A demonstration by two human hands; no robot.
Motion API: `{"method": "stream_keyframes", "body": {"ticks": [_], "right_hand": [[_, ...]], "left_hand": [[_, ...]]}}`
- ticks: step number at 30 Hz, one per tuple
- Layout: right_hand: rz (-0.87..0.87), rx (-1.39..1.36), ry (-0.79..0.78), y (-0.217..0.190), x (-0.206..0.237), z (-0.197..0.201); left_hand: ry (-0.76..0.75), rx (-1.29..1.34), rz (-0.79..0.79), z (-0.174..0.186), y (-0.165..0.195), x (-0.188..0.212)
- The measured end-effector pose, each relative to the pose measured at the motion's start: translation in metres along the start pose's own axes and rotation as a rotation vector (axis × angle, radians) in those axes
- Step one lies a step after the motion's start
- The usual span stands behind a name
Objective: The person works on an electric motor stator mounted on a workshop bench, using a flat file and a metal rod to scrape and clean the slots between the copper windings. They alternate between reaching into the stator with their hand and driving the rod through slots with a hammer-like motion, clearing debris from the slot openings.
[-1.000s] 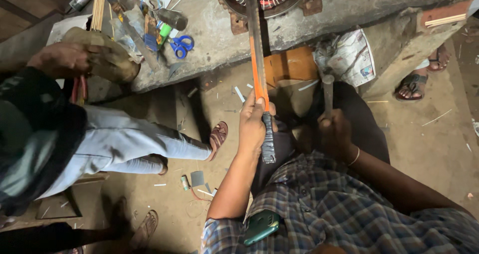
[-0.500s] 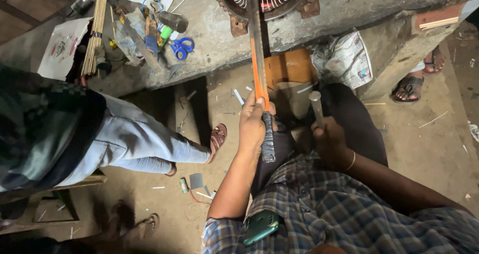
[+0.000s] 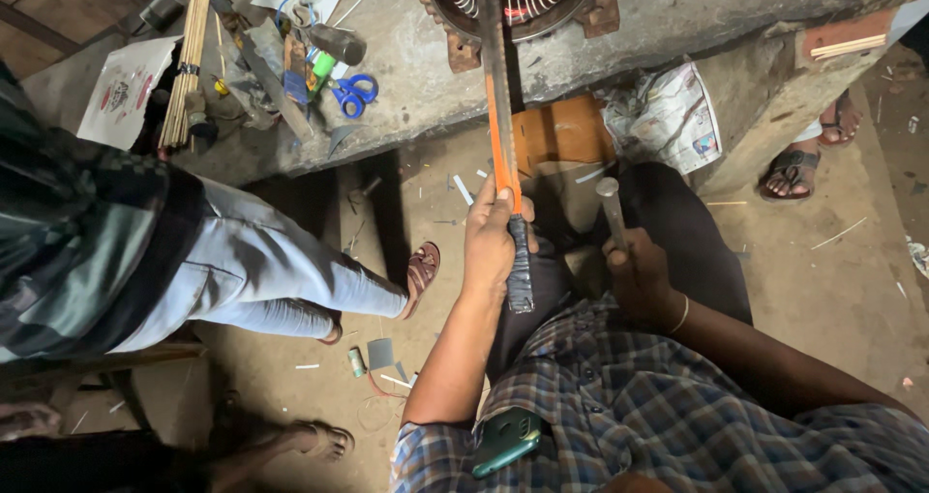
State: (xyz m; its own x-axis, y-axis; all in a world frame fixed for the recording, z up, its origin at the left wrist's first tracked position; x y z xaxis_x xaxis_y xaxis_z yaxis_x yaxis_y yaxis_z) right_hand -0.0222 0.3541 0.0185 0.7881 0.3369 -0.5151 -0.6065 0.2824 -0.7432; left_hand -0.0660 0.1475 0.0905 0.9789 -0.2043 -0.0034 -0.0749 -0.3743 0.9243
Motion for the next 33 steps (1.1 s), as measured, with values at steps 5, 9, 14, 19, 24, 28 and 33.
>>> {"method": "stream_keyframes", "body": {"ticks": [5,9,14,19,24,28,33], "right_hand": [[-0.061,-0.043,-0.052,0.012,0.002,-0.005],[-0.124,-0.049,-0.1,0.019,0.004,-0.008],[-0.004,0.022,-0.07,0.008,0.003,-0.007],[0.069,-0.053,-0.163,0.009,0.011,-0.018],[0.002,0.247,-0.446,0.031,0.032,-0.052],[0.283,0.233,-0.478,0.026,0.046,-0.063],[0.427,0.162,-0.465,0.015,0.051,-0.065]], "left_hand": [[-0.006,0.008,0.0,0.0,0.001,-0.001],[0.006,0.01,-0.003,0.0,0.002,0.0],[0.021,0.016,0.013,0.002,0.001,0.0],[0.019,0.006,-0.014,-0.002,0.005,0.001],[0.002,0.05,-0.049,-0.009,0.009,0.007],[0.02,0.053,-0.031,-0.01,0.006,0.007],[0.003,0.056,-0.054,-0.01,0.002,0.001]]}}
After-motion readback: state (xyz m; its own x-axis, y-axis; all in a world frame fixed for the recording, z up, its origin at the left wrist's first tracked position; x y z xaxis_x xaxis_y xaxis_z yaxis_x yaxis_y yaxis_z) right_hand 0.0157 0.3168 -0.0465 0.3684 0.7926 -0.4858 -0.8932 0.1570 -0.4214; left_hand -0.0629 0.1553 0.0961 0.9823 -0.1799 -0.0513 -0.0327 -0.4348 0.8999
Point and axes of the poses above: each hand's wrist, its own x-axis away from the middle knuckle, its own z-axis out of the back of the hand, y = z × x, the point moved 7 cm from there along -x, towards the middle knuckle, and after that the axes turned 14 degrees about -y, right-handed, at the moved point
